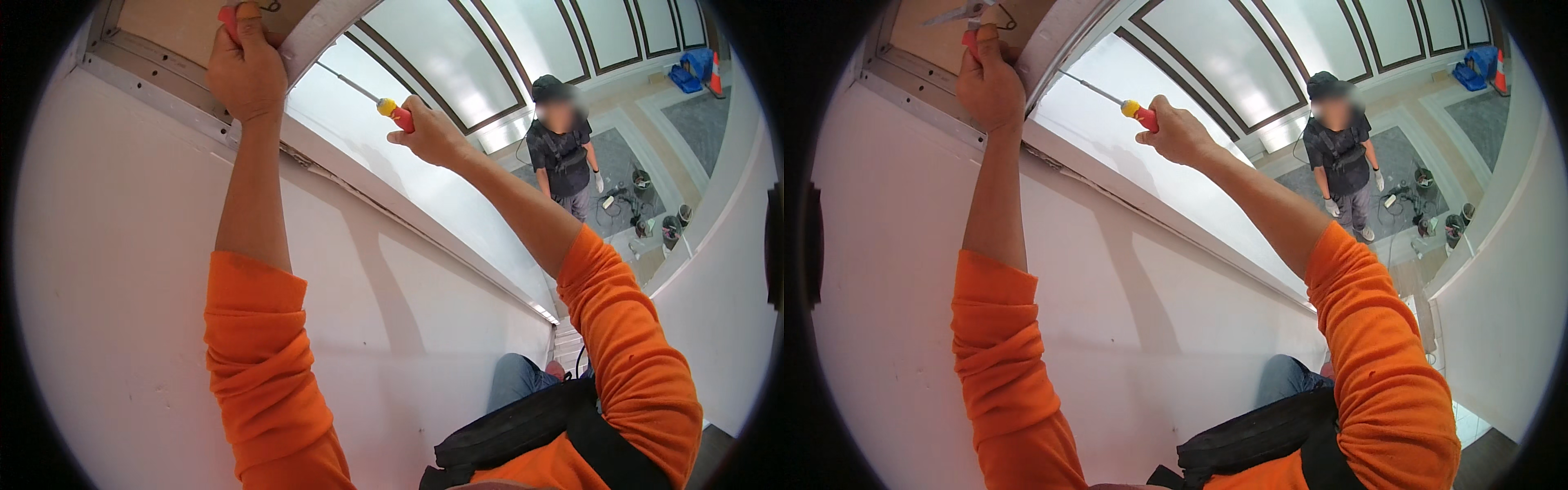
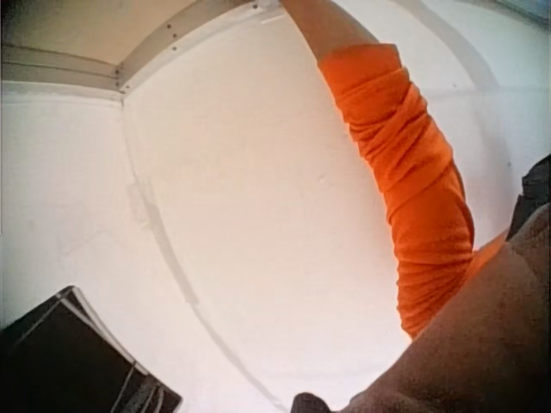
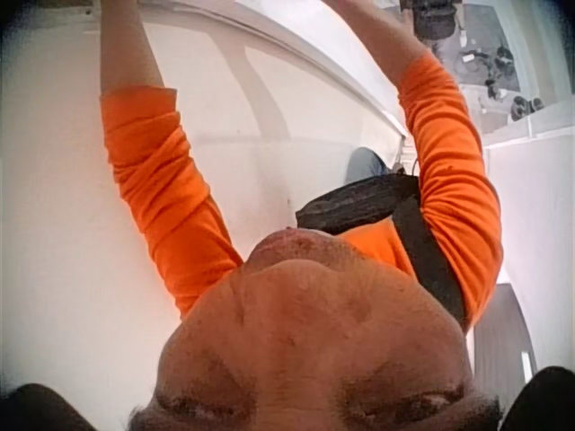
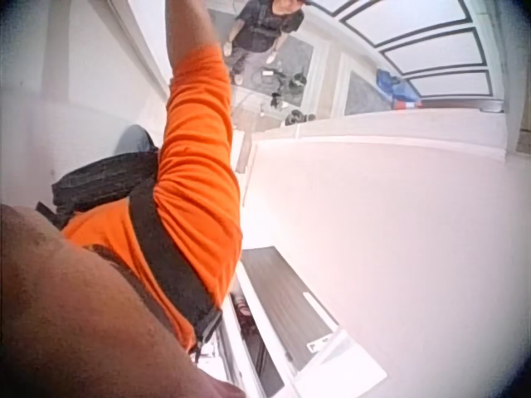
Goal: The person uses a screwdriver and shears to install a ceiling panel into a metal frame.
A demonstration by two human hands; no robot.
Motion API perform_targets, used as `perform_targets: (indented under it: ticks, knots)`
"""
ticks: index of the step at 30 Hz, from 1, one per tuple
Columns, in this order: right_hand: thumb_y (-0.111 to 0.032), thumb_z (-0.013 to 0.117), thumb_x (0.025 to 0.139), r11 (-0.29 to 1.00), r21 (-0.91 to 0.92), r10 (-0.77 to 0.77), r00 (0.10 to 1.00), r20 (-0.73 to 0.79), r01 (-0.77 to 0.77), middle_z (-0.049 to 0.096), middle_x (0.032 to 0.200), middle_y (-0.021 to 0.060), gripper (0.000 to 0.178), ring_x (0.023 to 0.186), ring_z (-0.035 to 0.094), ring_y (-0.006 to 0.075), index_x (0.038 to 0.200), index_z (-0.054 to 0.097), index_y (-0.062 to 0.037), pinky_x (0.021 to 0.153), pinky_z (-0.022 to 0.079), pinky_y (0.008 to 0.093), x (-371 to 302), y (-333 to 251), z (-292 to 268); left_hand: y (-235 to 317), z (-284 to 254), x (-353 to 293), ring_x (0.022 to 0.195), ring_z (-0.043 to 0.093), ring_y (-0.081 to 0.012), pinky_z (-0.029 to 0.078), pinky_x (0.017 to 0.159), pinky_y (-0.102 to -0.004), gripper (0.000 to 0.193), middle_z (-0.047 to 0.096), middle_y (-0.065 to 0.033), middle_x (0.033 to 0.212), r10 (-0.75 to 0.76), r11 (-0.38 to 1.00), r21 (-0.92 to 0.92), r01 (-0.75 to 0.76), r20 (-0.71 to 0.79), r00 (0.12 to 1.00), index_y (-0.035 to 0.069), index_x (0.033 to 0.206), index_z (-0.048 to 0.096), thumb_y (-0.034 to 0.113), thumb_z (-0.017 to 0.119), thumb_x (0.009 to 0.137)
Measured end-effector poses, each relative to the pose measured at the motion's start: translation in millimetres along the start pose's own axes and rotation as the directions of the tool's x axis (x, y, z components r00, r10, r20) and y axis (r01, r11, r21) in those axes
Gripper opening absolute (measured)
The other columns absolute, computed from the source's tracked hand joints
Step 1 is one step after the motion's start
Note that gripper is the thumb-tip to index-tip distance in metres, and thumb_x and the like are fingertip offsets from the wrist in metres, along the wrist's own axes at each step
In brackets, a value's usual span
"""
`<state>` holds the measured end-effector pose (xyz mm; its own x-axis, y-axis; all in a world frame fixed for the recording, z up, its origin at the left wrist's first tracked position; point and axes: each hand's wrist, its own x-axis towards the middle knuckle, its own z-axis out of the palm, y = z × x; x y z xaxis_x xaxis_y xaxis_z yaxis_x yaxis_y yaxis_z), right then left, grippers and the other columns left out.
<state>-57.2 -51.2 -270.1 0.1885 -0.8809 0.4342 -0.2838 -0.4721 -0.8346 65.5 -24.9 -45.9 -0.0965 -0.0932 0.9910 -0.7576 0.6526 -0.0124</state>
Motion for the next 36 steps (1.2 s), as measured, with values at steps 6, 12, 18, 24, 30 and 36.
perform_targets:
  ticks: [6,12,18,24,30,36]
  knots:
    - [-0.016,0.066,0.096,0.983,0.170,-0.105,0.977,0.186,0.073,0.062,0.106,0.0122,0.031,0.090,0.061,0.0241,0.122,0.054,-0.0045,0.080,0.050,0.0372,2,13,-11,13,1,-1,0.072,0.066,-0.0196,0.048,0.070,-0.0331,0.048,0.072,-0.0063,0.076,-0.019,0.996,0.085,0.018,0.004,1.000,0.002,0.090,0.074,0.045,0.056,0.100]
    - [-0.019,0.069,0.093,0.993,0.117,0.020,1.000,-0.024,-0.017,0.064,0.108,0.0167,0.042,0.102,0.061,0.0283,0.128,0.051,-0.0030,0.085,0.050,0.0406,-3,-2,0,13,-3,0,0.073,0.067,-0.0194,0.049,0.070,-0.0332,0.048,0.073,-0.0064,0.078,-0.026,0.996,0.090,0.024,0.017,1.000,0.003,0.088,0.074,0.045,0.053,0.100]
    - [-0.027,0.072,0.094,0.960,0.268,-0.115,0.987,0.115,0.080,0.065,0.102,0.0132,0.047,0.088,0.065,0.0229,0.130,0.052,-0.0041,0.075,0.052,0.0388,2,23,-9,35,2,-2,0.063,0.046,-0.0091,0.037,0.055,-0.0276,0.048,0.049,0.0020,0.067,0.043,0.998,-0.047,-0.042,0.011,0.999,0.000,0.097,0.066,0.046,0.055,0.103]
    - [-0.020,0.073,0.093,0.991,-0.105,-0.079,0.997,-0.002,0.079,0.068,0.105,0.0162,0.045,0.091,0.067,0.0243,0.129,0.052,-0.0031,0.075,0.056,0.0381,-10,-4,-10,27,1,2,0.060,0.045,-0.0081,0.036,0.054,-0.0268,0.045,0.049,0.0041,0.065,-0.049,0.976,-0.210,0.060,0.055,0.997,0.006,0.085,0.064,0.046,0.058,0.102]
    - [-0.020,0.072,0.093,0.953,0.300,-0.100,0.980,0.174,0.044,0.067,0.104,0.0150,0.036,0.095,0.066,0.0252,0.121,0.056,-0.0025,0.075,0.053,0.0392,-4,12,-17,22,-4,4,0.068,0.060,-0.0156,0.045,0.064,-0.0313,0.045,0.066,-0.0025,0.074,-0.011,1.000,-0.018,0.011,0.047,0.999,0.005,0.086,0.070,0.044,0.054,0.101]
    - [-0.022,0.076,0.091,0.998,0.002,-0.066,0.995,-0.069,0.067,0.067,0.104,0.0170,0.042,0.089,0.067,0.0262,0.121,0.056,-0.0030,0.077,0.054,0.0393,-13,-3,-15,18,-7,5,0.074,0.067,-0.0217,0.049,0.070,-0.0345,0.046,0.074,-0.0075,0.080,-0.005,0.996,0.087,0.002,0.038,0.999,0.004,0.090,0.073,0.044,0.053,0.100]
